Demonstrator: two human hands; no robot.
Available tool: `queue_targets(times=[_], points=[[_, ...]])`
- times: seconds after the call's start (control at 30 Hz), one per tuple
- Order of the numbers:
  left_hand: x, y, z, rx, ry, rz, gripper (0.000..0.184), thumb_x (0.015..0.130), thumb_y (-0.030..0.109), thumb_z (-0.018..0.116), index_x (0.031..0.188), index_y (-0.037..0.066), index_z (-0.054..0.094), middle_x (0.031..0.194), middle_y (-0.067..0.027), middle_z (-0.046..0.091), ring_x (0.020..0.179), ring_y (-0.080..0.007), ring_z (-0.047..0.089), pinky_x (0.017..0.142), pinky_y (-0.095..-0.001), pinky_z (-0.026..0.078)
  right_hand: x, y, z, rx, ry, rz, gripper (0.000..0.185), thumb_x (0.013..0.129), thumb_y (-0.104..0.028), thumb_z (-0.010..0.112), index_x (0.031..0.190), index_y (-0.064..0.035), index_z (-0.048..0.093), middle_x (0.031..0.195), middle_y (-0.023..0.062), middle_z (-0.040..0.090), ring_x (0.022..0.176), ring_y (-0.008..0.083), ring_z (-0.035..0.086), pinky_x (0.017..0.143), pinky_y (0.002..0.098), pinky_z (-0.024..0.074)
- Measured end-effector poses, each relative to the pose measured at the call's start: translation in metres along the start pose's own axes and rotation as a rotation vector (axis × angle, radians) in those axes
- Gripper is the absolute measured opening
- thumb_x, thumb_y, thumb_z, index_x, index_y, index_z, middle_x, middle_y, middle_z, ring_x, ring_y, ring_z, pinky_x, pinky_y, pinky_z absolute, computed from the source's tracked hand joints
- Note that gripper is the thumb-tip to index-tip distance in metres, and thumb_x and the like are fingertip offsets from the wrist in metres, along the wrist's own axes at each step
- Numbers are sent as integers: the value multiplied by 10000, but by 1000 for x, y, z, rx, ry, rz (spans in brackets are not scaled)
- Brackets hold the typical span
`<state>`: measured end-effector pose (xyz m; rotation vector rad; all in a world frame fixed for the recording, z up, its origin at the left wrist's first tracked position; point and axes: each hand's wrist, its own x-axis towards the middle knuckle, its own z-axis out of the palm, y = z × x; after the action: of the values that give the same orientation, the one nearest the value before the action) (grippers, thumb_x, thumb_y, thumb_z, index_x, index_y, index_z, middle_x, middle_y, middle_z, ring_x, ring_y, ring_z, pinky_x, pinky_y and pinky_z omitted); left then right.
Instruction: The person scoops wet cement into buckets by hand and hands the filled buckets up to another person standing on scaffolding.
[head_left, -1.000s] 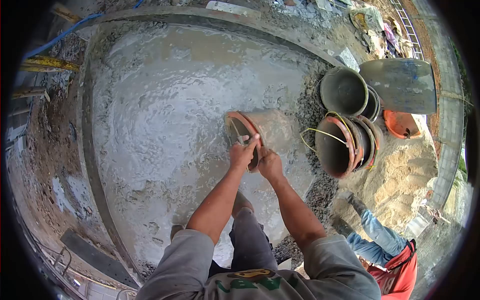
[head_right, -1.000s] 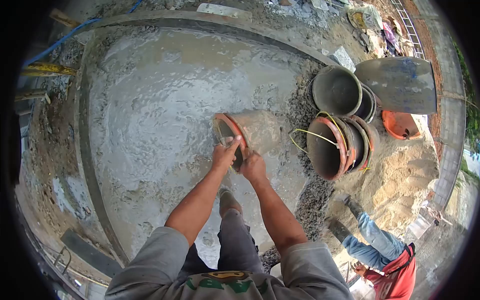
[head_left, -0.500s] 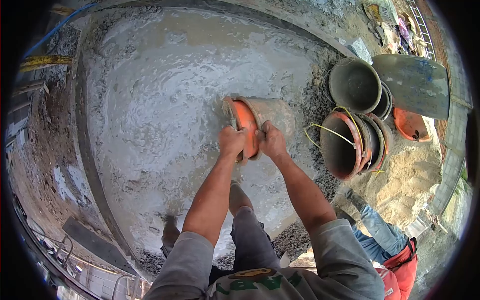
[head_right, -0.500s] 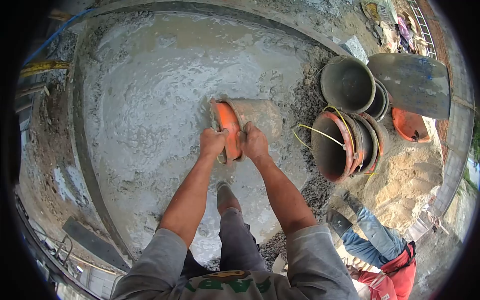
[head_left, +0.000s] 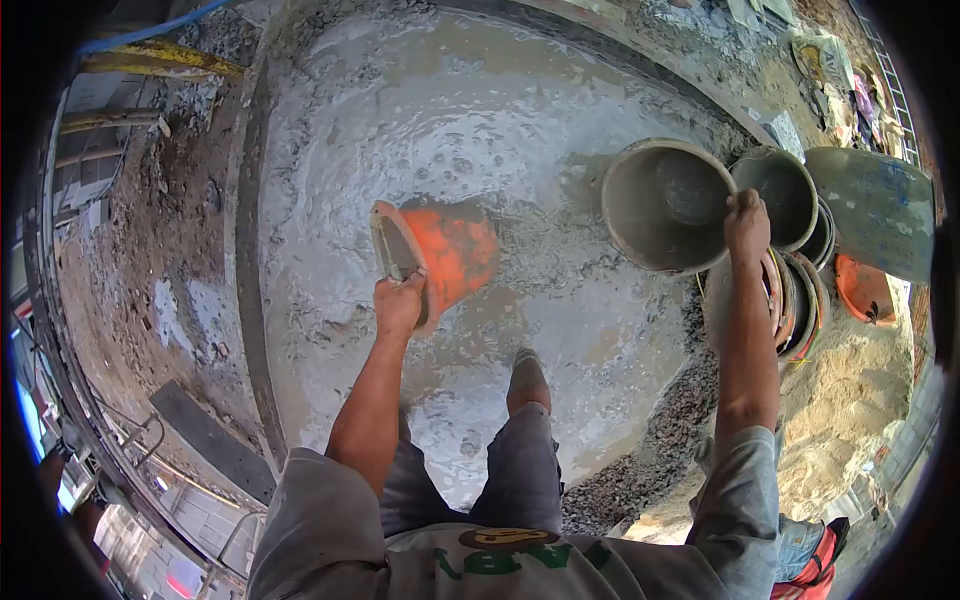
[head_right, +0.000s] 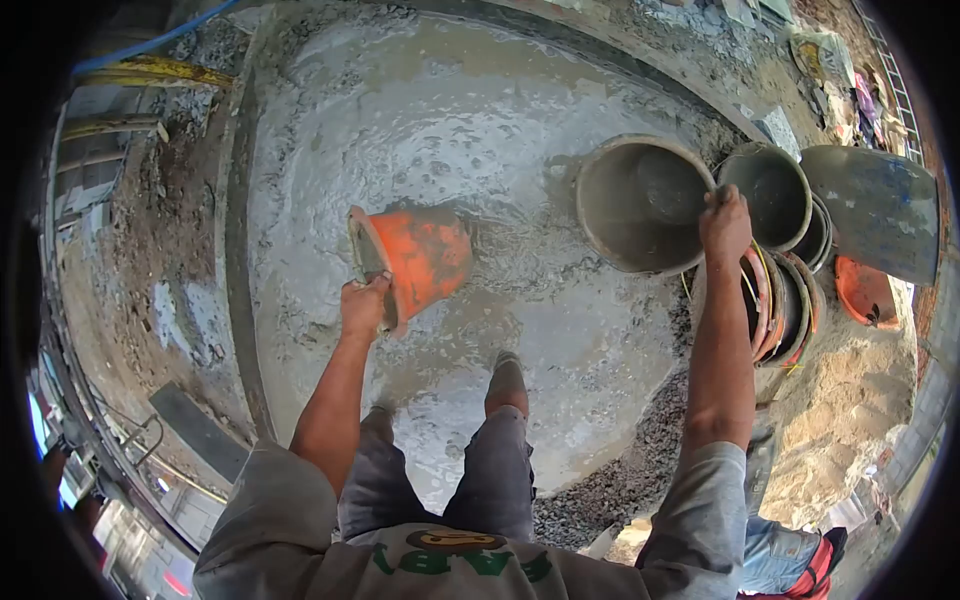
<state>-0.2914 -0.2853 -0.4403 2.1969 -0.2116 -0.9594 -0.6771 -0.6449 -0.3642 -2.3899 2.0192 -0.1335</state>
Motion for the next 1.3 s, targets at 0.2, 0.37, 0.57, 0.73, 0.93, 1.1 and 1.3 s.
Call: queue_targets(times=[0.2,0.37,0.57,0.73,0.93,1.1,1.3], points=[[-35,67,21,-331,-182,-119,262,869,291,564,906,33,585,671,-67,630,393,-52,376,364,-250,297,-130,-191,40,461,-456,-136,883,698,-362,737,1326,44,268,1303,297,350,1206,430,354,993,431,323],[-38,86,-9,-206,-326,-229,411,865,405,542,1017,25,576,688,-62,624,566,-102,510,540,-265,407,-227,-240,186,979,-721,505,706,714,-280,716,1234,78,399,1174,222,495,1092,328,481,916,375,396],[-30,33,-52,-243,-297,84,430,873,423,540,963,13,633,838,-38,626,677,-91,508,636,-259,433,-201,-253,191,944,-1102,728,332,719,-146,679,991,30,607,917,83,621,765,203,590,731,322,460],[24,-24,-69,-680,-86,-62,357,856,385,586,885,31,621,610,-16,524,559,-120,499,616,-283,469,-141,-314,111,684,-522,-7,405,755,-87,617,1144,-7,537,973,185,613,894,284,600,796,353,466],[76,-160,47,-1294,-94,-541,394,834,466,580,687,108,504,493,28,341,404,-112,324,558,-329,461,-195,-404,165,-15,-109,-452,740,761,-43,570,1386,-296,264,1334,327,288,1198,483,343,862,448,447],[36,-209,5,-1386,-425,-460,408,839,367,578,558,140,388,478,23,314,415,-118,321,723,-350,451,-254,-401,195,95,-283,-399,781,748,-42,589,1396,-296,235,1343,333,268,1229,482,297,863,444,453],[-7,-236,-51,-1245,-354,-458,319,813,226,546,547,118,406,474,20,333,430,-113,340,692,-332,450,-335,-393,181,265,-305,-326,771,729,20,549,1392,-243,255,1372,201,329,1256,425,286,891,429,450]])
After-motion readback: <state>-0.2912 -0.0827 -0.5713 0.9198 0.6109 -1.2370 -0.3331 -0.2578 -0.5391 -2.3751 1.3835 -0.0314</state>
